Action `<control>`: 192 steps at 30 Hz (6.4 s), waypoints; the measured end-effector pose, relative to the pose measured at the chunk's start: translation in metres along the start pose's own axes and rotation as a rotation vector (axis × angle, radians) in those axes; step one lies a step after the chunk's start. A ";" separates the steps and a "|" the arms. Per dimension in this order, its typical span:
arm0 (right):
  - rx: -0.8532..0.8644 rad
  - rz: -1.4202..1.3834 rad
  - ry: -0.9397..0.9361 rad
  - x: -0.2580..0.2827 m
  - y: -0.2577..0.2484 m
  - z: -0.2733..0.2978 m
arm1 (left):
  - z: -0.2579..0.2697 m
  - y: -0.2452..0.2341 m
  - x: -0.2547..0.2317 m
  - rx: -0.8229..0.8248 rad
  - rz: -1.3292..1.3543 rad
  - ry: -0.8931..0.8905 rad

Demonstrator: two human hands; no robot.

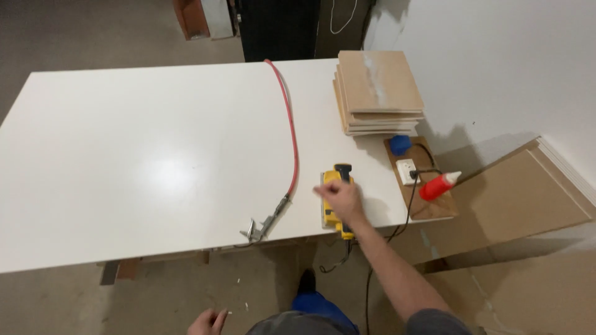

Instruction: The person uses a yellow electric sander to smooth the surface of a small wooden board on a white table. They then use a metal tool to scrape the board's surface, flip it over, and place it on a stack of similar boards. Finally, they pick up a larger board from the floor and place it on the table.

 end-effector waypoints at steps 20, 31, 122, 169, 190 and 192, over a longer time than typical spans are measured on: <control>0.171 0.369 -0.579 -0.179 0.097 0.281 | 0.215 -0.089 -0.294 1.000 1.387 -0.179; 0.321 0.236 0.570 -0.381 -0.020 0.296 | 0.149 -0.044 -0.227 0.525 1.080 -0.046; 0.000 -0.613 -0.644 0.008 -0.113 0.186 | 0.235 -0.156 -0.064 -0.692 2.398 0.255; -0.208 0.112 -0.775 0.504 0.188 -0.057 | -0.140 -0.490 -0.155 -0.283 2.051 0.770; 0.236 -0.722 -0.170 0.280 0.232 -0.074 | -0.274 -0.649 -0.225 -0.523 0.610 0.768; 0.291 -1.000 0.025 0.231 0.261 -0.058 | -0.287 -0.620 -0.245 -0.454 0.282 0.779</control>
Point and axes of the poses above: each hand's wrist, its own z-axis away from the middle knuckle, its own y-axis out of the palm, x = y × z, the point moved 2 cm from there along -z, towards the middle knuckle, and after that the axes turned 5 degrees about y, right-handed, at the moved point
